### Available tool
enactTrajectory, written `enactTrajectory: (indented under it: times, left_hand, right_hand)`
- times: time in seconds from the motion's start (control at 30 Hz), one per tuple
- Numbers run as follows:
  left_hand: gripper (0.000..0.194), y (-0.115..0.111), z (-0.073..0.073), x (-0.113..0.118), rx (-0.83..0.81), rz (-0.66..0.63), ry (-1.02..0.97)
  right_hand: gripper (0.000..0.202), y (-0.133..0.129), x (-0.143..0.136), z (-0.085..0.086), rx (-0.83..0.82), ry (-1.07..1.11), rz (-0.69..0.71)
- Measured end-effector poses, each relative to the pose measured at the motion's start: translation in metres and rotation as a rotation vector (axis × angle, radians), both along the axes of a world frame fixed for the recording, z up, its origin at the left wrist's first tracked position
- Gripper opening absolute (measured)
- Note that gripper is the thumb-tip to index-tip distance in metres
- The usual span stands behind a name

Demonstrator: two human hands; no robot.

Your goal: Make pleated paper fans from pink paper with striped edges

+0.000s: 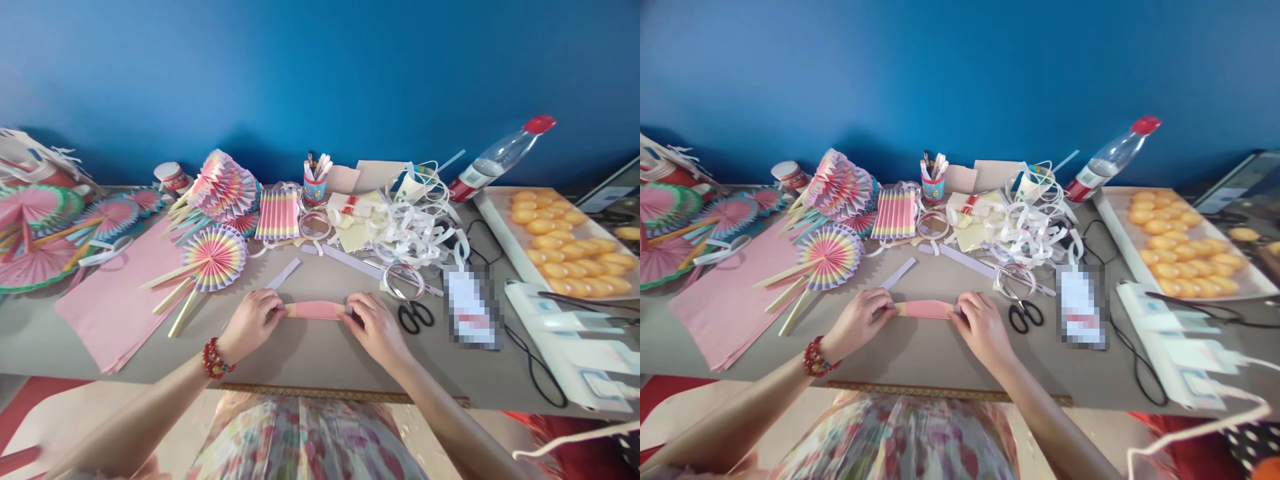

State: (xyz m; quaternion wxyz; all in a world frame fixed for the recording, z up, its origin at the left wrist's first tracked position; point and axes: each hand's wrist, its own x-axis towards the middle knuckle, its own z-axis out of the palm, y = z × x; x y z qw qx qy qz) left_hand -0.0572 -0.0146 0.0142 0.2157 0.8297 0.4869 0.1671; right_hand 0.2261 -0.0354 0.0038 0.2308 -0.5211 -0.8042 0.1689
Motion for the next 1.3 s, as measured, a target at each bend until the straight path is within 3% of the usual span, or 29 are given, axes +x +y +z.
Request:
enactTrajectory:
  times: [0.67, 1.03, 1.3]
  left_hand:
    - [0.021, 0.006, 0.007, 0.001, -0.033, -0.028, 0.077]
    - [0.024, 0.006, 0.008, 0.002, -0.022, -0.031, 0.099]
    - [0.023, 0.006, 0.007, 0.002, -0.027, -0.020, 0.118]
  right_hand:
    - [0.017, 0.011, 0.006, 0.003, -0.071, 0.013, 0.006]
    - [0.019, 0.026, 0.012, 0.011, -0.159, -0.007, 0.106]
    - [0.019, 0.023, 0.011, 0.008, -0.157, -0.023, 0.098]
